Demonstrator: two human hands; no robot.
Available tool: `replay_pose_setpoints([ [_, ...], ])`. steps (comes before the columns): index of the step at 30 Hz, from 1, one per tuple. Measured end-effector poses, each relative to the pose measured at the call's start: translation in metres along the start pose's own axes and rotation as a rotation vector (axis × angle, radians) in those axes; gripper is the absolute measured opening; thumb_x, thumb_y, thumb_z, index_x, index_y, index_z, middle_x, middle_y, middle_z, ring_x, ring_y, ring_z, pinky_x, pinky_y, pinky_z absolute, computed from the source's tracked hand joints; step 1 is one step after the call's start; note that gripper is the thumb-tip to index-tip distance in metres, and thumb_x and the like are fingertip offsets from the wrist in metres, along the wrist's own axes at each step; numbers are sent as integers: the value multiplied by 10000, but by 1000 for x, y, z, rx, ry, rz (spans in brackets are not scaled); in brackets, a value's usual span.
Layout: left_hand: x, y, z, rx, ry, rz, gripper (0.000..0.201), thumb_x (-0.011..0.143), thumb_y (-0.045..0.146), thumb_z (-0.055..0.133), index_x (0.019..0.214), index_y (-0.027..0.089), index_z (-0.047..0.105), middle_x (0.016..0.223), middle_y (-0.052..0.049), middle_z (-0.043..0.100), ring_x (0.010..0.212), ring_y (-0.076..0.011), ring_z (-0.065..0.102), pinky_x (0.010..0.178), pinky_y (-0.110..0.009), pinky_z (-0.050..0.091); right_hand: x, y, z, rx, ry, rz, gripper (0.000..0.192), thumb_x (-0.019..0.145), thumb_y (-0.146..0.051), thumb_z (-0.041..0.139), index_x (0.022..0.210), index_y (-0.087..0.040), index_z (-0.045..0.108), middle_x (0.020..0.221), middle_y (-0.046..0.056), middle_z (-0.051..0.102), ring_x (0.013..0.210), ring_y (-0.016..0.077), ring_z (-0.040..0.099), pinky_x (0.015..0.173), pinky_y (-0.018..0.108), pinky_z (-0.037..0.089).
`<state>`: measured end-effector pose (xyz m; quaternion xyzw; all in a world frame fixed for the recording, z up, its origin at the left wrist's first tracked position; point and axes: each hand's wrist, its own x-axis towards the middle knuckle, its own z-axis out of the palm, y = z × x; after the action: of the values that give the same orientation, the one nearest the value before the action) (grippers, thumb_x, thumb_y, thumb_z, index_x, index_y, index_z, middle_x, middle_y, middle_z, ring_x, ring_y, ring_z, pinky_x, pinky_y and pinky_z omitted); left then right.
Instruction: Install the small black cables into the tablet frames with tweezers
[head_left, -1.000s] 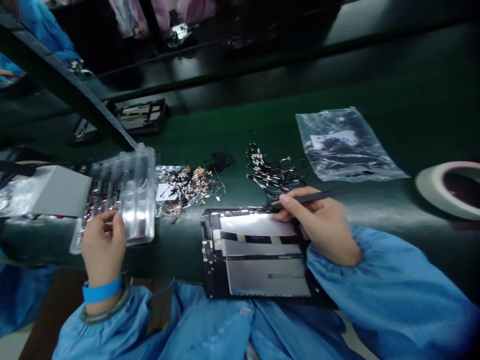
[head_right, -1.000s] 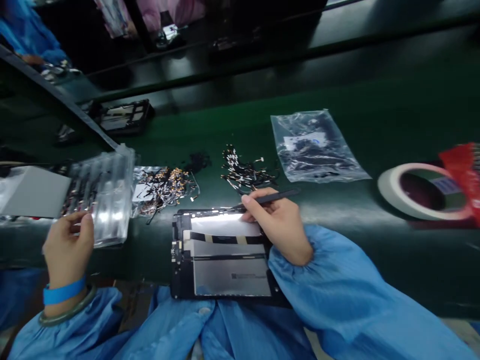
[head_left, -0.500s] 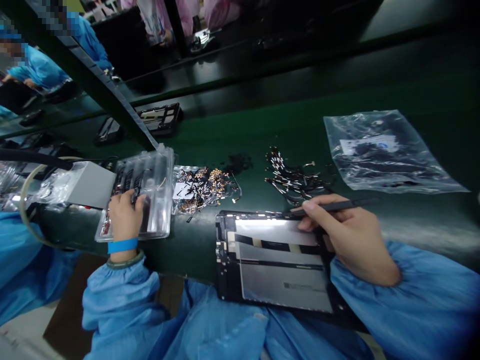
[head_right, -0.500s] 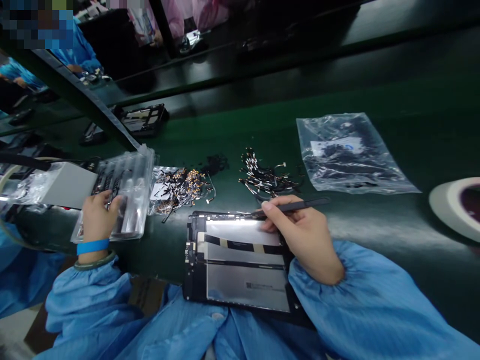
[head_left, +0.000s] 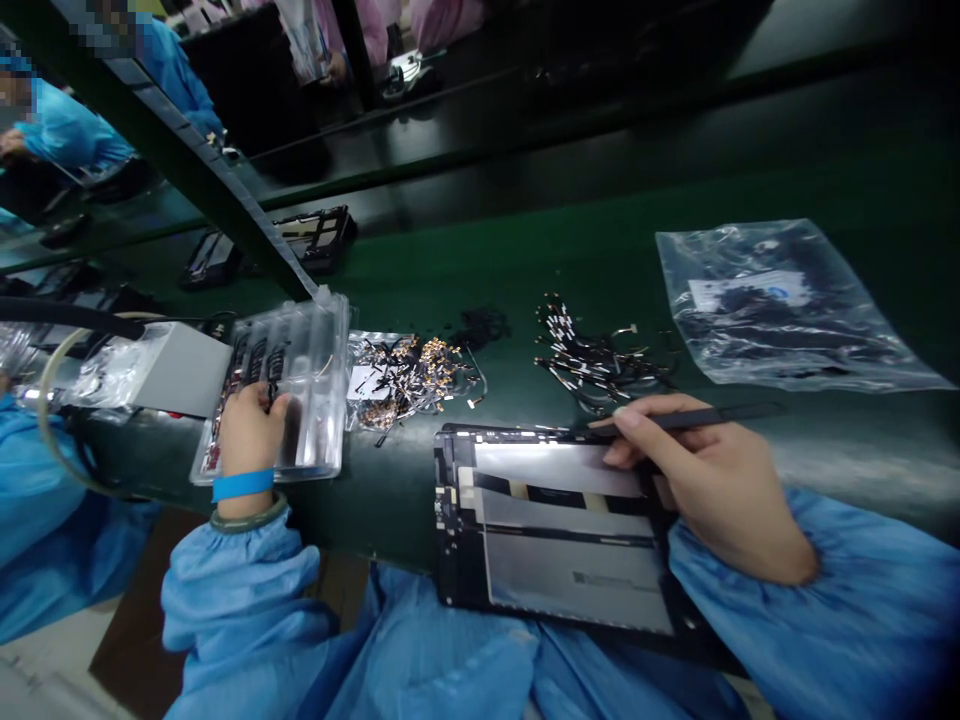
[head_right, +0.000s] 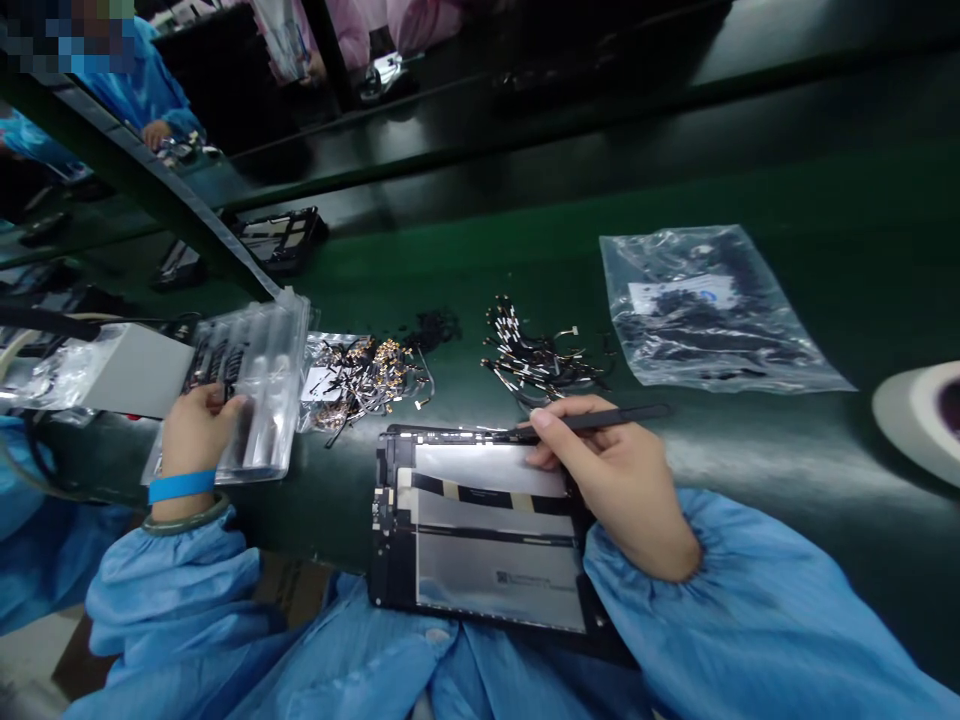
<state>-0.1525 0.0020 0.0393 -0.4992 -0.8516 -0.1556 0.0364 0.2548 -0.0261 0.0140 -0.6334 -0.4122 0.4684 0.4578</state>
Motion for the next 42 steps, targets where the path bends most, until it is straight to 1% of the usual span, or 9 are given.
replay_pose_setpoints([
  [8, -10, 2, -18, -188, 151, -18, 121, 782, 304, 599, 817, 190, 616, 800, -35, 645, 935, -292, 632, 919, -470, 451, -2, -5, 0, 18, 24, -19, 351, 674, -521, 737, 732, -190, 635, 526, 23, 640, 485, 151, 597, 507, 266, 492],
  [14, -45, 42, -23, -696, 276, 110, 226, 851, 412, 581, 928, 202, 608, 959, -44, 653, 974, -208, 612, 971, -413, 451, -13, -23, -12, -62, -191, -440, 194, 842, -355, 580, 708, -256, 680, 995, 32, 722, 937, 175, 673, 810, 287, 536],
  [18, -86, 91, -18, -1282, -353, 129, 322, 799, 518, 645, 822, 204, 575, 643, 30, 559, 603, -122, 579, 753, -370, 554, -21, -37, 1, -254, -420, -566, 130, 850, -285, 587, 895, -275, 708, 961, 24, 727, 918, 159, 682, 768, 253, 543],
  [23, -130, 135, -3, -1771, -1598, 22, 324, 727, 436, 761, 714, 157, 597, 545, 57, 464, 409, -37, 430, 575, -274, 526, -18, -47, 32, -142, -687, -280, 362, 888, -485, 491, 932, -202, 711, 785, 33, 703, 725, 150, 666, 630, 252, 529],
  [26, -142, 144, 3, -1728, -1939, 11, 336, 717, 445, 768, 735, 139, 630, 552, 32, 494, 434, -55, 476, 549, -246, 503, -18, -48, 42, 30, -819, -93, 421, 812, -581, 565, 758, -178, 675, 672, 10, 659, 635, 127, 631, 601, 236, 511],
  [30, -147, 149, 3, -1515, -1765, -57, 368, 776, 472, 703, 756, 111, 633, 647, -54, 620, 631, -126, 633, 630, -222, 491, -19, -45, 43, -49, -648, -50, 393, 767, -539, 648, 610, -190, 560, 493, -34, 554, 503, 116, 566, 512, 223, 464],
  [35, -149, 158, -1, -1578, -1569, -125, 259, 854, 387, 599, 770, 143, 571, 600, 45, 458, 450, -59, 443, 522, -261, 524, -22, -36, 29, -291, -179, -739, 121, 818, -296, 652, 765, -187, 650, 732, 24, 656, 685, 128, 612, 604, 227, 468],
  [37, -149, 159, -1, -1569, -1520, -92, 256, 872, 388, 575, 779, 150, 556, 571, 81, 341, 402, -31, 300, 435, -218, 484, -25, -33, 21, -359, -196, -890, 96, 842, -266, 631, 809, -179, 655, 742, 31, 659, 681, 121, 615, 603, 218, 464],
  [42, -145, 155, 2, -1458, -1410, 39, 309, 912, 452, 494, 921, 152, 566, 568, 99, 272, 394, -33, 177, 346, -166, 384, -32, -35, 3, -608, -291, -800, 157, 864, -238, 599, 729, -170, 641, 646, -3, 633, 586, 97, 586, 538, 202, 409],
])
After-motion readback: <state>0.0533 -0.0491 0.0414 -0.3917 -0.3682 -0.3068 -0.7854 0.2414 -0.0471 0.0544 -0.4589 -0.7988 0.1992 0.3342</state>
